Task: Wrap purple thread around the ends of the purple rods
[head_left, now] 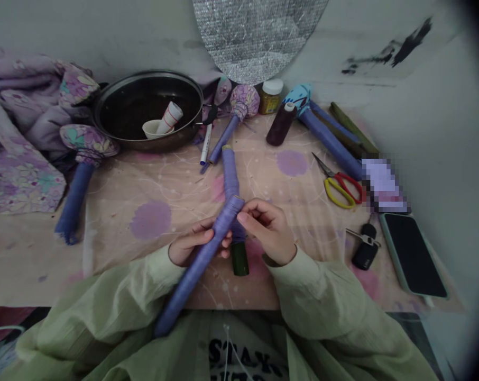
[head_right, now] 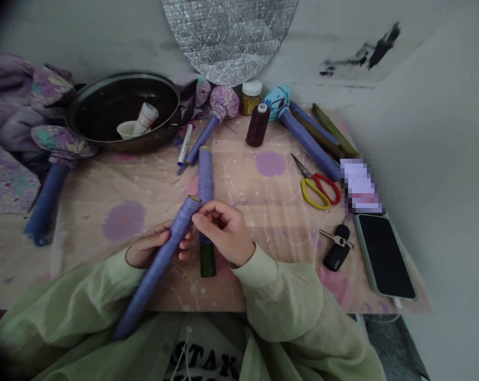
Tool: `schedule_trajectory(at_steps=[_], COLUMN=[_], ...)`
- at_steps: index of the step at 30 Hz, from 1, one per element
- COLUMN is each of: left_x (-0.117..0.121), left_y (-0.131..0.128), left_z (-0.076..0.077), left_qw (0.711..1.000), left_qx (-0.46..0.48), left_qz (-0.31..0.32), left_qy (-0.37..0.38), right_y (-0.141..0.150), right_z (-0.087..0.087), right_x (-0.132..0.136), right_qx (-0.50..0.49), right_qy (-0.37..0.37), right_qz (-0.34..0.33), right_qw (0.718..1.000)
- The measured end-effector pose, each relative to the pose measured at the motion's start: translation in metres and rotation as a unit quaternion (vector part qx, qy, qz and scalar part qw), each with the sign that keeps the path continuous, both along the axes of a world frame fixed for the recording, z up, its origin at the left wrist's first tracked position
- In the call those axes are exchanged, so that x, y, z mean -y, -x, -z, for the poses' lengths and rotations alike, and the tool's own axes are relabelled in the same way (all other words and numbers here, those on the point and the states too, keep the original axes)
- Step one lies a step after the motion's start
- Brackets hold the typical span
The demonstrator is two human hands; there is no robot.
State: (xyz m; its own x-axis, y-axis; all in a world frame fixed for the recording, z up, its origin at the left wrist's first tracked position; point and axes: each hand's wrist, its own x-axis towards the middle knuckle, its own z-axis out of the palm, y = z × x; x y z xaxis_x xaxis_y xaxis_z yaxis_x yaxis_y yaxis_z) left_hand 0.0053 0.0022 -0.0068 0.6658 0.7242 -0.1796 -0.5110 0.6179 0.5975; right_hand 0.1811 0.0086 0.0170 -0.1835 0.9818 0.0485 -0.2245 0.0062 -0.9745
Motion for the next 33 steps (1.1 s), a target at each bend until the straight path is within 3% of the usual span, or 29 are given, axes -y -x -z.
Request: schedule_trajectory(at_steps=[10, 16, 29, 33], left_x=[0.001, 0.002, 0.000, -0.001], left_y=[-0.004, 0.001, 0.002, 0.000], left_z=[-0.007, -0.011, -0.010, -0.010], left_qw=[1.000, 0.996, 0.993, 0.996], left_qx=[0.019, 0.050, 0.062, 0.038], left_qz=[-0.007, 0.062, 0.096, 0.074], left_qy=[0.007, 0.048, -0.023, -0.026], right_y=[0.000, -0.001, 0.000, 0.000], right_z=[-0.003, -0.002, 0.000, 0.000], right_x=[0.000, -0.001, -0.001, 0.000], right_qx=[0.005, 0.018, 0.026, 0.021], right_qy=[0.002, -0.006, -0.010, -0.004], right_qz=[0.000, 0.003, -0.008, -0.010], right_qw=[1.000, 1.000, 1.000, 1.000])
